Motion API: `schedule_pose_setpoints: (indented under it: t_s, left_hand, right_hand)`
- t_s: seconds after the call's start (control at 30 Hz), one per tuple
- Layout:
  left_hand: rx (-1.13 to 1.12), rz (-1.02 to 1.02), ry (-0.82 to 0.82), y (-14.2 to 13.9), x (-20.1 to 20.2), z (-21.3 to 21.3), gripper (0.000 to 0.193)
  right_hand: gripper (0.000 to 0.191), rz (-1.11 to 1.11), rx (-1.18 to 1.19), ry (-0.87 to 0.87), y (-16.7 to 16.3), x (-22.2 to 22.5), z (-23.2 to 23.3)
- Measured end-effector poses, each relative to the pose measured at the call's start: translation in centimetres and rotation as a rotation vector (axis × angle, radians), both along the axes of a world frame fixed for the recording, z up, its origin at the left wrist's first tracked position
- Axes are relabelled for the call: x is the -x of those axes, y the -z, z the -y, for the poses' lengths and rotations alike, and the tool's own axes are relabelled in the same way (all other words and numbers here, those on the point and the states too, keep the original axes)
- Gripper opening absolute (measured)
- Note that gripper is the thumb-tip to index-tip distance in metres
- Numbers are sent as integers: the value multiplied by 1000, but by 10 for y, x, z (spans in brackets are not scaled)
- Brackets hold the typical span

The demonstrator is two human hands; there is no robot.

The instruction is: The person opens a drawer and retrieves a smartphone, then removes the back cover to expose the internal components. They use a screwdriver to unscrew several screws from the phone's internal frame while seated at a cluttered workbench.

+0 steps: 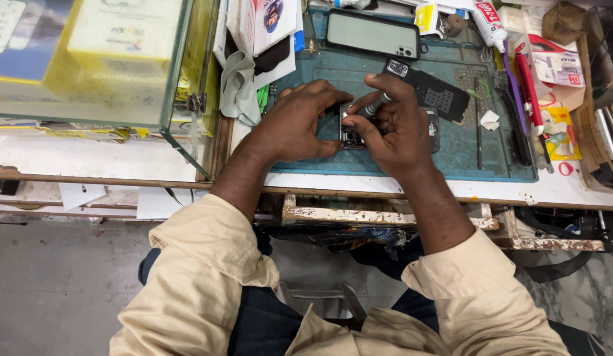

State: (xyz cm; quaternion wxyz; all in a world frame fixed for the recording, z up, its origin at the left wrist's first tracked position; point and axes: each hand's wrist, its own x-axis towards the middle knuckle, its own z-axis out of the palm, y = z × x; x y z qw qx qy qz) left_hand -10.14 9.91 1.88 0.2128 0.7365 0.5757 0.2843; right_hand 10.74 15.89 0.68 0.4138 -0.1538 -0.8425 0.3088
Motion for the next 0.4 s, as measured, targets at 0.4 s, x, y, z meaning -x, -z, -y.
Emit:
schedule_pose_setpoints:
  t_s: [0.4]
  left_hand:
    - [27,-39,-6,7,1,-3,80]
  right_hand:
    - [58,39,-3,-54,-2,0,4]
